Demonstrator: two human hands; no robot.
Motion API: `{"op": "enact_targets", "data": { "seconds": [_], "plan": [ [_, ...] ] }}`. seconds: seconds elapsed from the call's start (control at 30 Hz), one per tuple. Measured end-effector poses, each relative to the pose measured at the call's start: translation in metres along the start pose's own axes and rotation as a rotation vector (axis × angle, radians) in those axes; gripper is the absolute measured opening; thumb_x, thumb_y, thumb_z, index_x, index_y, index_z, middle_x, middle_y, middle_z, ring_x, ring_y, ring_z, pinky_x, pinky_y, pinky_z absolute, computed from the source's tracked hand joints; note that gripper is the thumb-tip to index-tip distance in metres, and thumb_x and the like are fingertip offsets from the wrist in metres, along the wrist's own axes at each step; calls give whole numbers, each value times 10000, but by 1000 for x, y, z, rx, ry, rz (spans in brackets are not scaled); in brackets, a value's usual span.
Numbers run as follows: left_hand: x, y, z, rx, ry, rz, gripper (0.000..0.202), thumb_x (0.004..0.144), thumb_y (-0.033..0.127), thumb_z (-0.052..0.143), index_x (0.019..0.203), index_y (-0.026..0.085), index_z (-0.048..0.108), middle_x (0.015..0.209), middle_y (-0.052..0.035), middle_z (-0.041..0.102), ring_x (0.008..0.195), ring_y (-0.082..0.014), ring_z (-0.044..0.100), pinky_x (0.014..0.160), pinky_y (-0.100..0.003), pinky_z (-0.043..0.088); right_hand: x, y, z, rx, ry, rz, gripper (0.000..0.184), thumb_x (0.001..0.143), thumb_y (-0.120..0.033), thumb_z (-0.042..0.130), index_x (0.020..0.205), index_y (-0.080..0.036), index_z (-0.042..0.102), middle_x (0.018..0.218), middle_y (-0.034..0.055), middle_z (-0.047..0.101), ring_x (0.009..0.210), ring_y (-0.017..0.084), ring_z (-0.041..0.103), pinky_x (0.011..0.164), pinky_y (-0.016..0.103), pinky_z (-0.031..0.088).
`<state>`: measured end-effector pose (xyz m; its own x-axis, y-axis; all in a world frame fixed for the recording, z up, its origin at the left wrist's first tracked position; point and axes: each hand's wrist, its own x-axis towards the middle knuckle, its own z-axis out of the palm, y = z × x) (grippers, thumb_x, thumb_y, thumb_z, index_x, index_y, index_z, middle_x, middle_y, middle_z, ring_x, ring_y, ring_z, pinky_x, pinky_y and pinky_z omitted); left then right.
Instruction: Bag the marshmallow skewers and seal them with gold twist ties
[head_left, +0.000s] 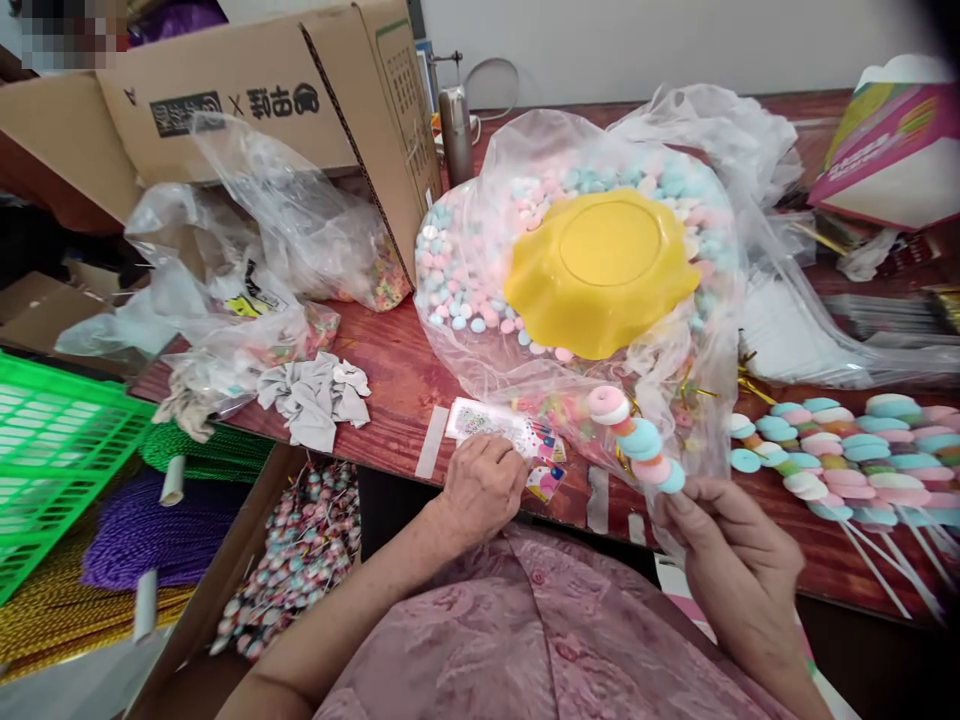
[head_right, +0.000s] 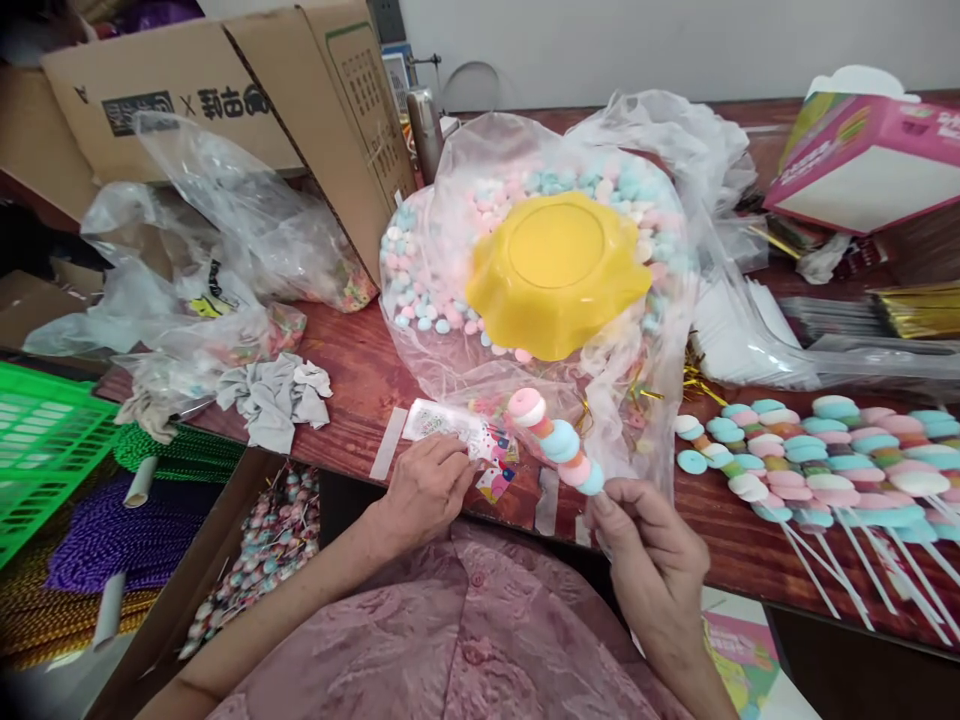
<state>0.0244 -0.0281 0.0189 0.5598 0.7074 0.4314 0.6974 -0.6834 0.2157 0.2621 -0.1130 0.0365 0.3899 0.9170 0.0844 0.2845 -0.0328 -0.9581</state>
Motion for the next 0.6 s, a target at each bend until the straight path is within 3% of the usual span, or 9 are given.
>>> {"op": "enact_targets", "data": {
  "seconds": [0.1,0.23,0.3,0.4,0.5,0.6],
  "plan": [
    [-5,-1,4,-81,70,-15,242,959,235,552,741,151,611,767,-75,683,845,-217,669,822,-365,560,0,-7,16,53,-104,-23,218,909,-372,635,763,-209,632,622,-21,555,529,95,472,483,211,378],
    [-16,-10,3,-145,53,108,171,921,118,503,1005,112,652,1047,-137,703,1105,-266,629,984,-440,537,1,-2,15,50,-99,3,211,896,-374,657,768,-206,643,619,-18,561,513,88,448,467,210,350],
    [-16,-17,2,-171,67,141,229,886,57,474,1013,125,651,1067,-138,693,1071,-245,624,926,-417,555,2,6,9,57,-68,52,199,882,-384,678,798,-206,651,644,-11,573,529,95,457,466,217,346],
    [-7,-23,5,-168,98,79,224,835,15,471,844,153,647,878,-101,680,876,-214,594,763,-366,533,1,16,5,94,-33,98,194,862,-391,703,825,-207,654,682,-2,585,572,110,494,480,224,361],
    [7,-19,14,-115,90,-13,207,793,26,488,693,168,602,736,-72,615,779,-209,519,702,-354,456,-2,15,8,116,-20,78,181,860,-381,706,833,-207,662,681,-3,584,587,115,510,500,227,381],
    [14,-10,22,-55,33,-74,186,801,82,536,644,173,579,720,-67,594,758,-210,494,672,-341,409,-4,7,9,77,-20,32,172,865,-365,704,812,-205,665,642,-12,571,564,106,497,507,225,387]
  ]
}}
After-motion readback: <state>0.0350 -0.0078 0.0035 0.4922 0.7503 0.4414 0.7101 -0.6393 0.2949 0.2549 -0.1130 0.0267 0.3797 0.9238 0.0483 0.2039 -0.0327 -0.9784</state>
